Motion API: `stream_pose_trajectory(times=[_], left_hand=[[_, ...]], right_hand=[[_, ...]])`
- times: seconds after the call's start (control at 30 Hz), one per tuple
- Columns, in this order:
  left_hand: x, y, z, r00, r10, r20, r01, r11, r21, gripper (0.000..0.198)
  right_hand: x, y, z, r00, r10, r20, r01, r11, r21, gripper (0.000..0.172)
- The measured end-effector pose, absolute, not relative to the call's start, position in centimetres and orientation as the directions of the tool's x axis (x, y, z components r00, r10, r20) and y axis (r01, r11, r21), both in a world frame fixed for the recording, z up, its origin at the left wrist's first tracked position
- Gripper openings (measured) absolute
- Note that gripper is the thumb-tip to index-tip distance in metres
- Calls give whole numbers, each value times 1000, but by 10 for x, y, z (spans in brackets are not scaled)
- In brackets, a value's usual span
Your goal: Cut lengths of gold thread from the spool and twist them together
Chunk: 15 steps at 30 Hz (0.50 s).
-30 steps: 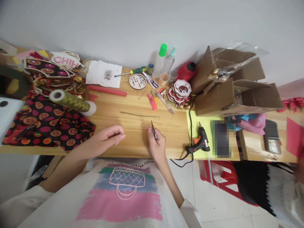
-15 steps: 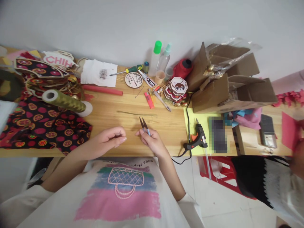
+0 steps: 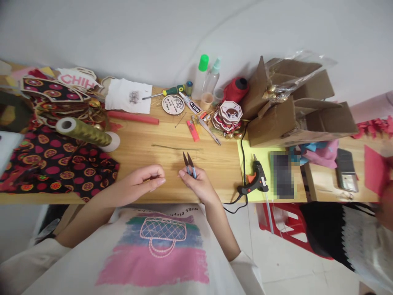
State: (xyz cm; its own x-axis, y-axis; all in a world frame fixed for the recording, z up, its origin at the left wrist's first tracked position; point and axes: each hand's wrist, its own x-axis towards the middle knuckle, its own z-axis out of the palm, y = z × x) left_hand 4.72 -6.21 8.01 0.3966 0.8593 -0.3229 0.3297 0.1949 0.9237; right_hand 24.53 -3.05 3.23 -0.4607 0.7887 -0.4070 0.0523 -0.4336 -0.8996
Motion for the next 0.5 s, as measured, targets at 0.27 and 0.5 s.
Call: stream_pose_trajectory(times=[0.27,0.5], left_hand=[[51,-61,77,341,888,-308,411,154,898,21],[42,-54,68,140,951,-277,667,116,736,16]], right_hand=[[247,-33,29,-353,866,-353,127,-330,-935,26],[264,-28,35,-115,974,-194,397,-133,-908,20]])
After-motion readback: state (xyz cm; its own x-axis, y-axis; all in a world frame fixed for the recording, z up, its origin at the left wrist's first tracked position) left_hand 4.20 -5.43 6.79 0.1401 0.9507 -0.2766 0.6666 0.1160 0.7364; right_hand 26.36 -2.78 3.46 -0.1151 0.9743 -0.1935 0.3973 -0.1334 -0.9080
